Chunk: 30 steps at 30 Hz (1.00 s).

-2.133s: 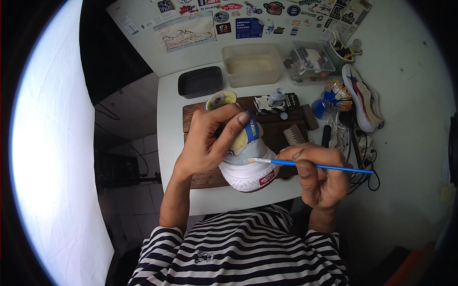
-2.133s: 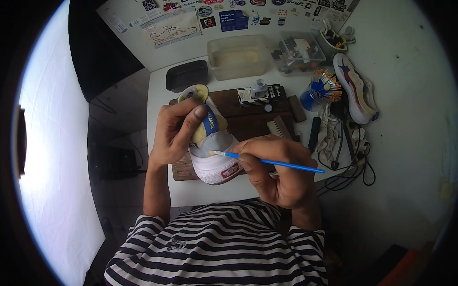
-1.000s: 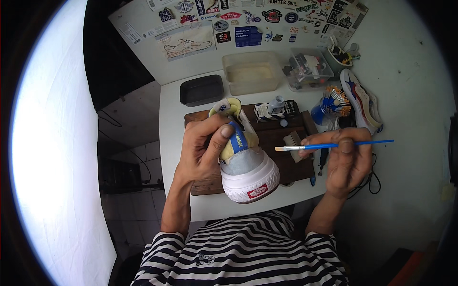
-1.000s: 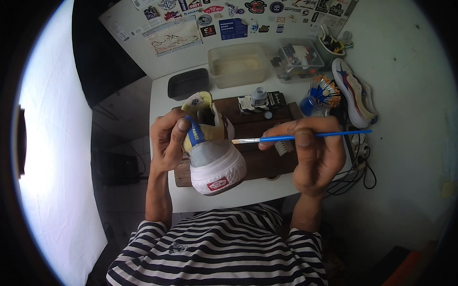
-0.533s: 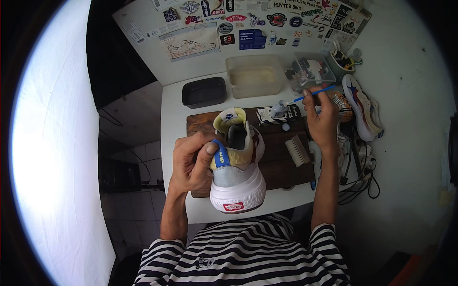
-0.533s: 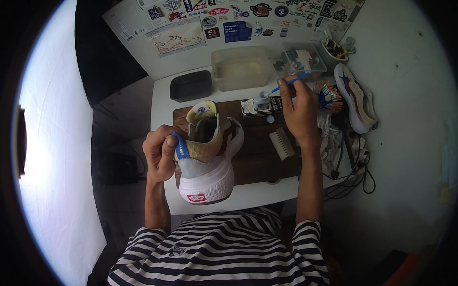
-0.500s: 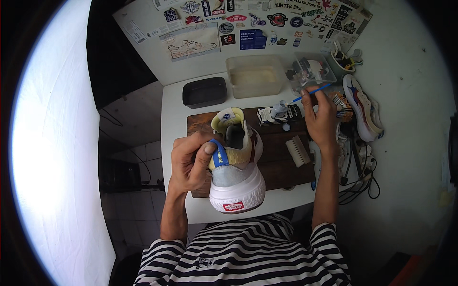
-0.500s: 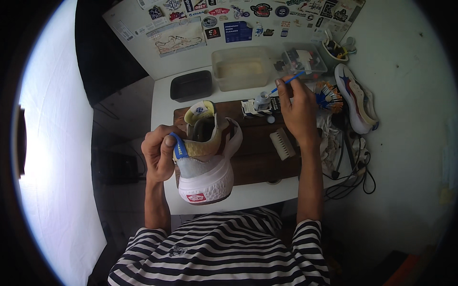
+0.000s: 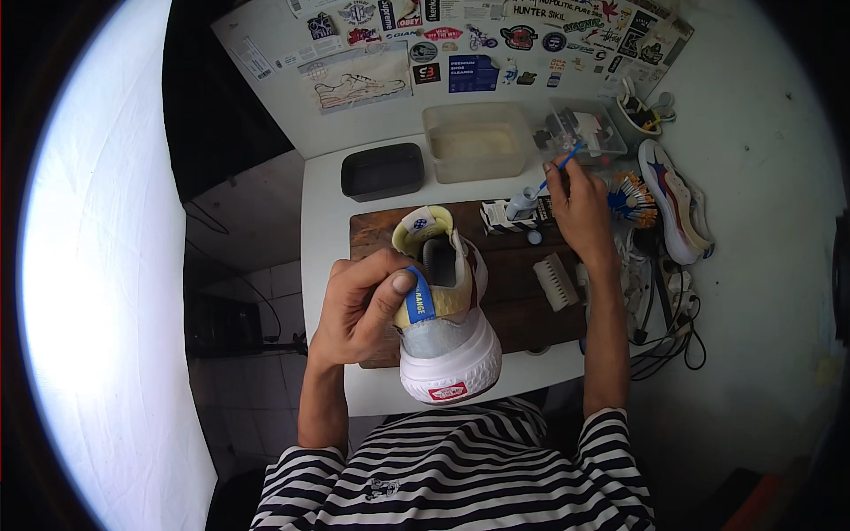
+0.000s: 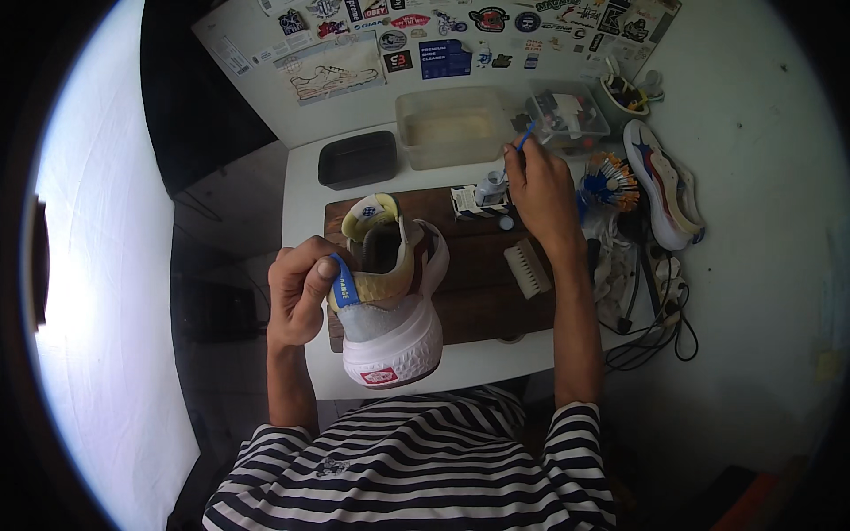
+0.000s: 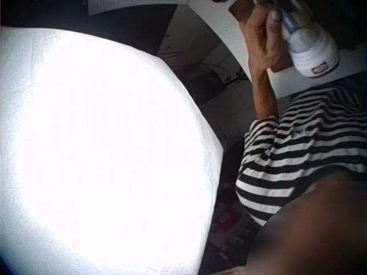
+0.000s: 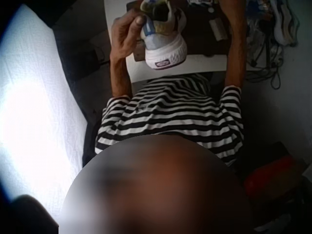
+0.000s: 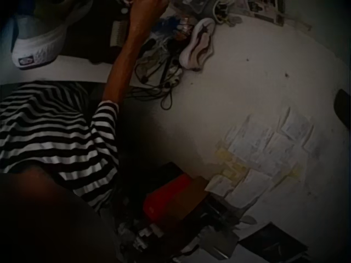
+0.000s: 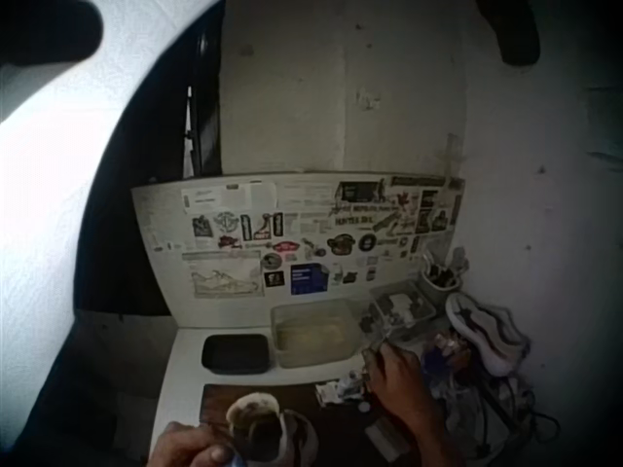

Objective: The person is painting the midsole area of a sneaker with white paint using a fine-tipped brush.

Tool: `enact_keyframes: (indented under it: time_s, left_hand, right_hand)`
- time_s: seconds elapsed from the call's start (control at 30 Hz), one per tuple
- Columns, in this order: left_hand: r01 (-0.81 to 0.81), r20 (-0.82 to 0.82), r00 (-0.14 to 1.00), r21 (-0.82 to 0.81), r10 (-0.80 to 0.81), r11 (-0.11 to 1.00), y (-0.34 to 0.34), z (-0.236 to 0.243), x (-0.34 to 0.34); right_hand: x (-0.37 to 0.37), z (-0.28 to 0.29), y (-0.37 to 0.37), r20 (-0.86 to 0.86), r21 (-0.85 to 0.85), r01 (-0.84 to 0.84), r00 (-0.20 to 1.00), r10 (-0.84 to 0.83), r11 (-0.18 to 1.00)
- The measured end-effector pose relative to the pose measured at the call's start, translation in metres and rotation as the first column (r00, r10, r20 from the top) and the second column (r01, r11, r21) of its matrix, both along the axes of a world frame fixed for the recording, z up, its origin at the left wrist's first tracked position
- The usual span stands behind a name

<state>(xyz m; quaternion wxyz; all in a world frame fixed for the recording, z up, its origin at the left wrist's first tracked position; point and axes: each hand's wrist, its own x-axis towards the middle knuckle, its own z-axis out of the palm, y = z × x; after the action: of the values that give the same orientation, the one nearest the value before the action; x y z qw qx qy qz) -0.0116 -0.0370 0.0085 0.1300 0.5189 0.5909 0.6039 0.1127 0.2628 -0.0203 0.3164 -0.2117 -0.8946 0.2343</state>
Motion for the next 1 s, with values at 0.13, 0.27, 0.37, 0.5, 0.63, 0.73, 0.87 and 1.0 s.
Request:
enact_keyframes:
  time_s: [0.13,0.27,0.37,0.5,0.63,0.73,0.87,1.0]
  left_hand:
    - [0.046,0.0,0.999,0.042,-0.047,0.998,0.002,-0.004,0.0]
    - [0.022,0.005,1.0,0.01,-0.022,1.0,0.0,-0.003,0.002]
    - [0.019,-0.005,1.0,0.017,-0.019,1.0,0.0,-0.004,0.003]
    - [0.014,0.02,1.0,0.02,-0.015,1.0,0.001,-0.003,0.004]
    - [0.024,0.05,0.998,0.035,-0.025,0.999,0.003,-0.001,0.005]
    - [0.031,0.061,0.998,0.051,-0.035,0.998,0.004,-0.003,0.004]
    - [0.024,0.068,0.997,0.069,-0.029,0.997,0.007,-0.003,0.005]
    - [0.033,0.063,0.997,0.067,-0.038,0.997,0.007,-0.002,0.005]
  right_hand:
    - [0.003,0.001,0.004,-0.026,0.028,0.026,0.999,-0.025,0.999]
    - [0.009,0.002,0.002,-0.074,-0.066,0.049,0.996,-0.054,0.997]
    - [0.012,0.007,-0.003,-0.112,-0.1,0.033,0.993,-0.045,0.994]
    - [0.018,0.0,-0.003,-0.157,-0.025,-0.052,0.986,0.048,0.998]
    - [0.029,-0.002,-0.007,-0.059,0.013,-0.141,0.988,0.142,0.99]
    - [0.036,-0.004,-0.009,-0.032,-0.002,-0.15,0.988,0.15,0.989]
    - [0.041,-0.001,-0.009,-0.029,0.004,-0.145,0.989,0.145,0.989]
    - [0.043,-0.001,-0.006,-0.037,-0.004,-0.149,0.988,0.149,0.989]
